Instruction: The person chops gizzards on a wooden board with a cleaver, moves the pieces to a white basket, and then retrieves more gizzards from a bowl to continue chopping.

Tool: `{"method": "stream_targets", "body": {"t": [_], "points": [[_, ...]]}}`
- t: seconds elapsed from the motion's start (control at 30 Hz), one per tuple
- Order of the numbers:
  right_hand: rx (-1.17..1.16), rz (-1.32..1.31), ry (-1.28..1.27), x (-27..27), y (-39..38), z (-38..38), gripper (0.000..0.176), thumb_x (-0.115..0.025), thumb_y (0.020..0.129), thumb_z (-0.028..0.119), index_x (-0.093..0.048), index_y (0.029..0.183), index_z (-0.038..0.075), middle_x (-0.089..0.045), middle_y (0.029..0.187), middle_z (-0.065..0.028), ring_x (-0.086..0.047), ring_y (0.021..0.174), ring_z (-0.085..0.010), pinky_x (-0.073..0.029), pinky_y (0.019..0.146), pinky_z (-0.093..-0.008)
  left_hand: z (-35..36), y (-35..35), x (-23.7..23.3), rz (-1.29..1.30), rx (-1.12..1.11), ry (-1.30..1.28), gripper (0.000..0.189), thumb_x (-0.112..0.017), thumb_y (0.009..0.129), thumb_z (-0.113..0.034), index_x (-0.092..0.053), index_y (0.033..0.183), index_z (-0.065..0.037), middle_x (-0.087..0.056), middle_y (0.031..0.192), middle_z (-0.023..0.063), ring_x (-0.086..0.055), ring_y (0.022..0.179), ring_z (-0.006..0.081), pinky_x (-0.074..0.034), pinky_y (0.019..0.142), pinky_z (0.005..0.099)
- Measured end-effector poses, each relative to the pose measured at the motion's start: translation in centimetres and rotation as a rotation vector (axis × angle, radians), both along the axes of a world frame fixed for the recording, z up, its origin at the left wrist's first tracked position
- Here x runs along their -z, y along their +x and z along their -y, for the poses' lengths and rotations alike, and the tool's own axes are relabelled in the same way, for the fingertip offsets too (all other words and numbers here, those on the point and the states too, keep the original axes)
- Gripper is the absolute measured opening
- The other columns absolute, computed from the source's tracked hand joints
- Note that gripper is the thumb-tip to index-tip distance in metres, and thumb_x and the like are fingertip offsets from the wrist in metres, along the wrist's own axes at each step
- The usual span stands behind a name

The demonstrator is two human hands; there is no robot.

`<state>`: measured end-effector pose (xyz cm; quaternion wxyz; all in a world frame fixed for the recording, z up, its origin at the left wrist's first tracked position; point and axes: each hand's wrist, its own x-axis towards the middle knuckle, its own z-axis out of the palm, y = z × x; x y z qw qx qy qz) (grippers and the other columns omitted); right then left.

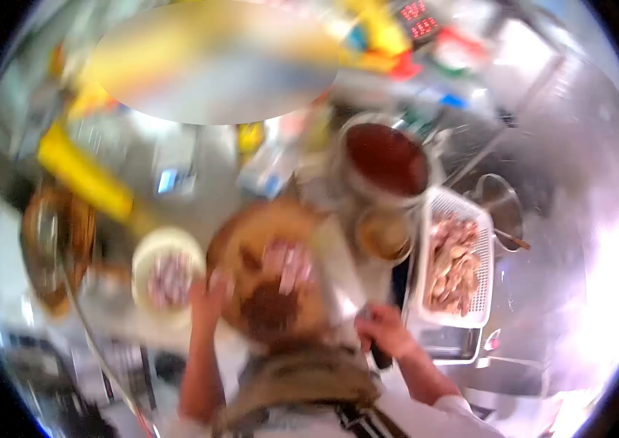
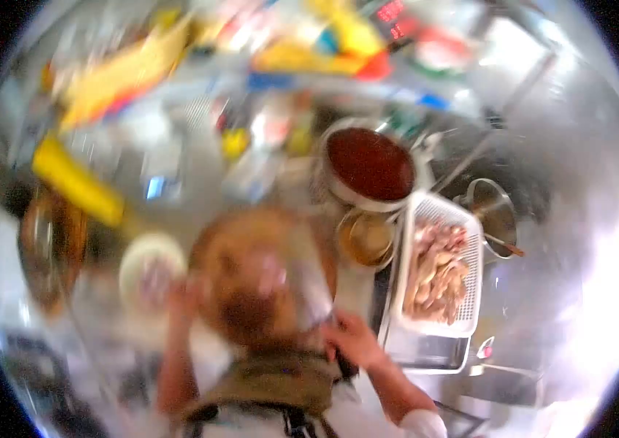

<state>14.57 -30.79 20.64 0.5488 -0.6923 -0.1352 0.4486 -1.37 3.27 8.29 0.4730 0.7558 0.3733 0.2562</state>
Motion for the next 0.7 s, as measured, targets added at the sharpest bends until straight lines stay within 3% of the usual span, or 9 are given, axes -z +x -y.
{"method": "stream_targets", "body": {"t": [0.03,0.07,0.13,0.2,0.27,0.37,0.47,0.6,0.7], "points": [[0.033,0.022,0.009,1.2,0.0,0.1,0.012,-0.058,0.095,0.014,-0.057,0.09,0.004,-0.057,0.061,-0.0034,-0.055,0.049,-0.013,-0.045,0.046,-0.0281,1.3,0.9,-0.7,-0.144,0.021,0.216,0.026,-0.07,0.085,-0.021,-0.067,0.099,0.0,-0.066,0.09,0.023,-0.063,0.075,0.0346,-0.049,0.066,0.043],[0.051,-0.033,-0.017,1.1,0.0,-0.4,0.01,-0.059,0.094,0.012,-0.056,0.089,0.004,-0.055,0.06,-0.0038,-0.053,0.047,-0.0142,-0.045,0.044,-0.0285,3.3,1.6,-0.7,0.025,-0.013,0.27,0.029,-0.071,0.084,-0.025,-0.067,0.098,0.0,-0.067,0.092,0.0229,-0.063,0.083,0.0378,-0.05,0.071,0.0416],[0.073,-0.097,-0.006,1.1,-0.9,-0.7,0.01,-0.059,0.093,0.012,-0.055,0.088,0.004,-0.052,0.058,-0.0048,-0.051,0.044,-0.0154,-0.044,0.042,-0.0289,8.1,2.4,-0.3,-0.315,0.138,0.483,0.028,-0.067,0.084,-0.022,-0.064,0.104,-0.003,-0.064,0.098,0.0195,-0.063,0.087,0.0374,-0.053,0.074,0.0414],[0.038,-0.111,0.026,1.6,-0.4,-0.8,0.012,-0.057,0.093,0.013,-0.055,0.09,0.002,-0.05,0.056,-0.0054,-0.049,0.043,-0.0147,-0.042,0.042,-0.0283,11.1,3.1,0.9,-0.401,0.289,0.603,0.03,-0.065,0.082,-0.021,-0.061,0.107,-0.005,-0.063,0.101,0.0173,-0.063,0.087,0.036,-0.054,0.075,0.0426],[-0.009,-0.089,-0.017,1.9,-0.1,-0.5,0.011,-0.056,0.093,0.012,-0.055,0.091,0.001,-0.051,0.056,-0.0051,-0.048,0.043,-0.0142,-0.042,0.042,-0.0279,14.7,2.4,6.1,-0.183,0.372,0.654,0.032,-0.065,0.081,-0.021,-0.059,0.108,-0.006,-0.062,0.104,0.0163,-0.063,0.086,0.0351,-0.054,0.074,0.0433],[-0.081,-0.05,-0.041,3.1,0.7,-1.0,0.011,-0.055,0.093,0.011,-0.056,0.095,0.0,-0.052,0.057,-0.0047,-0.049,0.044,-0.0131,-0.042,0.044,-0.0277,15.5,0.7,2.9,-0.271,0.428,0.51,0.034,-0.067,0.078,-0.024,-0.06,0.106,-0.006,-0.061,0.104,0.0166,-0.062,0.086,0.036,-0.055,0.072,0.0446],[-0.157,0.01,-0.053,3.6,1.2,-2.2,0.012,-0.056,0.095,0.012,-0.056,0.101,0.001,-0.051,0.064,-0.0004,-0.052,0.048,-0.0098,-0.042,0.045,-0.0269,12.4,1.9,3.8,-0.32,0.267,0.514,0.038,-0.068,0.075,-0.025,-0.06,0.108,-0.007,-0.06,0.107,0.0189,-0.062,0.085,0.0391,-0.054,0.073,0.0475],[-0.211,0.112,-0.113,5.2,1.4,-3.6,0.02,-0.059,0.094,0.014,-0.056,0.109,0.001,-0.053,0.065,-0.0006,-0.054,0.051,-0.0091,-0.043,0.045,-0.0268,10.3,5.1,3.8,-0.459,0.329,0.307,0.042,-0.071,0.071,-0.025,-0.064,0.106,-0.004,-0.065,0.097,0.0179,-0.062,0.095,0.0394,-0.051,0.078,0.0493],[-0.184,0.211,-0.078,4.7,0.6,-5.3,0.015,-0.059,0.092,0.014,-0.054,0.095,0.0,-0.053,0.055,-0.0037,-0.053,0.044,-0.0117,-0.04,0.041,-0.0272,9.7,5.5,3.3,-0.682,0.419,0.118,0.041,-0.072,0.07,-0.026,-0.064,0.102,-0.002,-0.065,0.091,0.0187,-0.063,0.088,0.0394,-0.052,0.078,0.0474]]}}
